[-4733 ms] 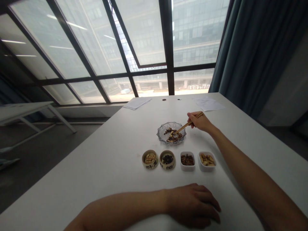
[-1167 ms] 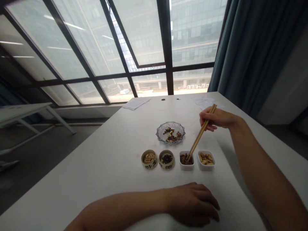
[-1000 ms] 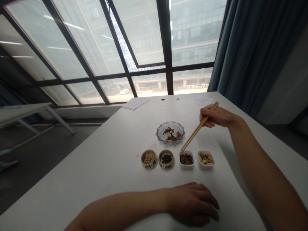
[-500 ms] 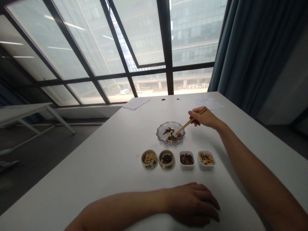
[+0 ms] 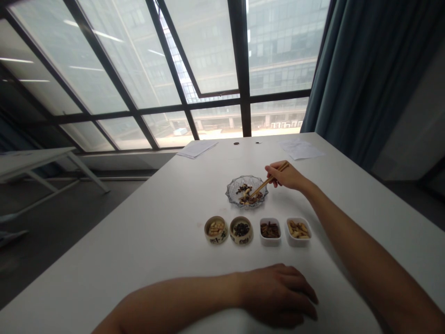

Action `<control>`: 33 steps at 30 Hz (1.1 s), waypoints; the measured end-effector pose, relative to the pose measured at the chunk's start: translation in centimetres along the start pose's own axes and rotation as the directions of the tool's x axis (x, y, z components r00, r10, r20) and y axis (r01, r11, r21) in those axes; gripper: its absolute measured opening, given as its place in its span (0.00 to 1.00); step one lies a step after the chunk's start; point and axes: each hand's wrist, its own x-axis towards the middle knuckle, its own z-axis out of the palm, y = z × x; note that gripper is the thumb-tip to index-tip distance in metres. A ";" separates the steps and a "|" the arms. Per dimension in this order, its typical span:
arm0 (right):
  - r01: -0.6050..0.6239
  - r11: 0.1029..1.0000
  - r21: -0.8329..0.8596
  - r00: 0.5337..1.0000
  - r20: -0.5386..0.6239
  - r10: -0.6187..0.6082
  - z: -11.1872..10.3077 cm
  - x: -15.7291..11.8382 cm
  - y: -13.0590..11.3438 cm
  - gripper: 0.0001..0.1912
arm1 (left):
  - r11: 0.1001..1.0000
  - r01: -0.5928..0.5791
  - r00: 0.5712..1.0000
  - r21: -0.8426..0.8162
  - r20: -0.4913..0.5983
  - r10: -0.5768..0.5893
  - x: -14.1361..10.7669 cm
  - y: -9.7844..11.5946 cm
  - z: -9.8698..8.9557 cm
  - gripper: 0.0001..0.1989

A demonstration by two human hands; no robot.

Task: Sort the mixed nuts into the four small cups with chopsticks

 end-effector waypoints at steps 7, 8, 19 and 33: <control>-0.022 0.999 0.028 0.991 -0.130 0.025 0.4 0.6 0.8 0.31 | 1.000 -0.011 1.000 0.016 0.007 0.011 0.1 0.1 -0.2 0.18; -0.023 0.999 0.033 0.989 -0.145 0.028 0.3 0.6 0.7 0.31 | 1.000 -0.014 1.000 0.017 0.007 0.014 0.1 0.1 -0.2 0.18; 0.007 0.989 0.147 0.993 -0.119 0.010 -4.6 -0.9 -2.6 0.32 | 1.000 0.013 1.000 0.008 0.017 -0.013 0.1 0.2 -0.3 0.17; -0.126 0.989 0.081 0.943 0.319 0.094 -7.4 -3.6 -6.2 0.26 | 1.000 -0.009 1.000 0.007 -0.004 0.009 0.1 0.1 -0.2 0.19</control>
